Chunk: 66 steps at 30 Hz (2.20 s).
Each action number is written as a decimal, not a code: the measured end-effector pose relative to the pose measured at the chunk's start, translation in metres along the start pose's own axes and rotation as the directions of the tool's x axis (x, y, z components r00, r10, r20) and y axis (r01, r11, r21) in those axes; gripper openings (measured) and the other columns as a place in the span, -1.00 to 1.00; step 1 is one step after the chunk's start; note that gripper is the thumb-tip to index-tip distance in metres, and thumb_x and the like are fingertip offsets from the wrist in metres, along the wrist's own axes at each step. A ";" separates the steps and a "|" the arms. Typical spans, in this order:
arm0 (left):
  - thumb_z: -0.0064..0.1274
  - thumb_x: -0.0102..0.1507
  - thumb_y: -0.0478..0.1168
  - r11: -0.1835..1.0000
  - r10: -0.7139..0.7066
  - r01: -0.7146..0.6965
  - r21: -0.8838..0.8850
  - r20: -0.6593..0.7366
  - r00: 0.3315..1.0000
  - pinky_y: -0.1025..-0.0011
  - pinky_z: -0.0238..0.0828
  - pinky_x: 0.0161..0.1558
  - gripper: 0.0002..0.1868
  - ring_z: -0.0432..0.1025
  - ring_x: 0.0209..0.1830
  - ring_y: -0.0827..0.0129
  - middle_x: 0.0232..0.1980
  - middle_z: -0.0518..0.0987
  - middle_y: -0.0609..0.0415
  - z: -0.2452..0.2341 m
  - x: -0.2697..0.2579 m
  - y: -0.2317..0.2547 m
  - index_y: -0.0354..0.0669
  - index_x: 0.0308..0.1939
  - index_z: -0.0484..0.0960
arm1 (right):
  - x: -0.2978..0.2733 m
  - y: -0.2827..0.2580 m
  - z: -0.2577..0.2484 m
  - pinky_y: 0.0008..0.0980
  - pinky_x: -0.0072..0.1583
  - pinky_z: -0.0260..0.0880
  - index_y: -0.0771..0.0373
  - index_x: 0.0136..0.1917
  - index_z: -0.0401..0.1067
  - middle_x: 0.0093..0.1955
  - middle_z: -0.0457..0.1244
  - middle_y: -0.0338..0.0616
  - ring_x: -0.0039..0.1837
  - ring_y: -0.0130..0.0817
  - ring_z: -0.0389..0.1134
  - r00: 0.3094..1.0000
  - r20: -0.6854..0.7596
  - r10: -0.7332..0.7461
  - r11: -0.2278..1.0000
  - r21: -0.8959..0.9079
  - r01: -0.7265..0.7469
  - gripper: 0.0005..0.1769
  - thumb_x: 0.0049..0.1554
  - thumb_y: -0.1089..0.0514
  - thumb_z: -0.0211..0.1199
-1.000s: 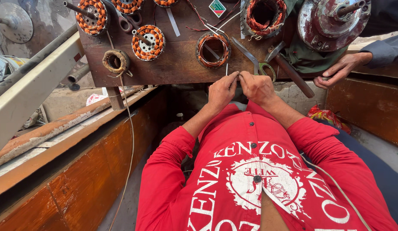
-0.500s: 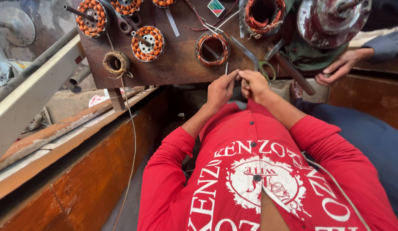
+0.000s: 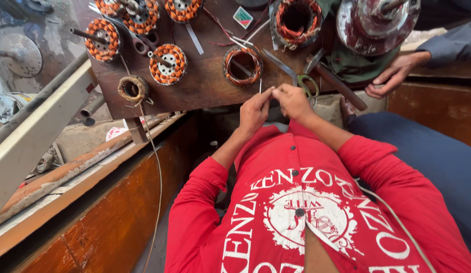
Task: The person works on electrical motor components at a cluttered workbench. They use a metal tool to adjust wires inside a copper-wound stator, then use scissors to cut a white wire. The person handles several stator parts and a larger motor assembly while another person stands nearby.
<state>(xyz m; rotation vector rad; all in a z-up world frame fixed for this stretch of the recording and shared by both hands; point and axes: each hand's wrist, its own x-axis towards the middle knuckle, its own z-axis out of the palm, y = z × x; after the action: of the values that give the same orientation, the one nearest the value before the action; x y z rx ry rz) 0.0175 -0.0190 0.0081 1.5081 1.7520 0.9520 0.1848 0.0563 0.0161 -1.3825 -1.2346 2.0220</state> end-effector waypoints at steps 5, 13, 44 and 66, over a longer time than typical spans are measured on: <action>0.06 0.30 -0.30 0.996 0.074 -0.077 -0.051 -0.056 0.996 0.23 0.47 -0.25 -0.56 0.54 -0.27 0.15 -0.24 0.59 0.08 -0.002 0.006 0.000 0.12 0.26 0.58 | 0.006 -0.002 0.000 -0.38 -0.33 0.19 0.24 -0.02 0.43 -0.39 0.21 -0.23 -0.39 -0.38 0.22 0.967 -0.038 -0.252 0.888 -0.407 0.215 -0.76 0.39 0.05 0.09; 0.09 0.32 -0.30 1.000 0.023 -0.023 -0.003 -0.021 1.000 0.21 0.47 -0.26 -0.60 0.54 -0.30 0.14 -0.30 0.56 0.06 -0.002 0.003 0.000 0.12 0.23 0.62 | 0.004 0.008 -0.002 -0.38 -0.26 0.34 0.34 -0.07 0.45 -0.30 0.36 -0.26 -0.31 -0.48 0.38 0.953 0.063 -0.296 0.881 -0.367 0.298 -0.79 0.28 0.12 0.25; 0.17 0.33 -0.15 0.927 0.363 -0.357 0.114 -0.030 0.931 0.31 0.49 -0.38 -0.71 0.58 -0.39 0.22 -0.29 0.67 0.04 -0.030 0.020 0.004 -0.05 0.12 0.64 | -0.019 -0.022 -0.004 -0.40 -0.27 0.23 0.36 0.02 0.53 -0.37 0.33 -0.09 -0.35 -0.48 0.26 0.964 0.017 -0.265 0.809 -0.540 0.232 -0.80 0.21 0.16 0.32; 0.21 0.27 -0.25 0.875 0.451 -0.463 0.142 0.111 0.886 0.26 0.41 -0.43 -0.80 0.53 -0.46 0.22 -0.44 0.56 0.10 -0.033 0.035 0.006 -0.05 -0.04 0.59 | -0.017 -0.034 0.006 -0.17 -0.18 0.43 0.29 -0.06 0.52 -0.24 0.38 0.10 -0.21 0.01 0.46 0.858 0.023 -0.513 0.617 -0.685 0.387 -0.90 0.17 0.21 0.29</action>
<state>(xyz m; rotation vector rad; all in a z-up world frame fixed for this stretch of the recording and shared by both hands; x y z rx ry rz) -0.0122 0.0125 0.0310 2.1007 1.4738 0.9736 0.1815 0.0595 0.0542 -1.2866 -2.1024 1.0931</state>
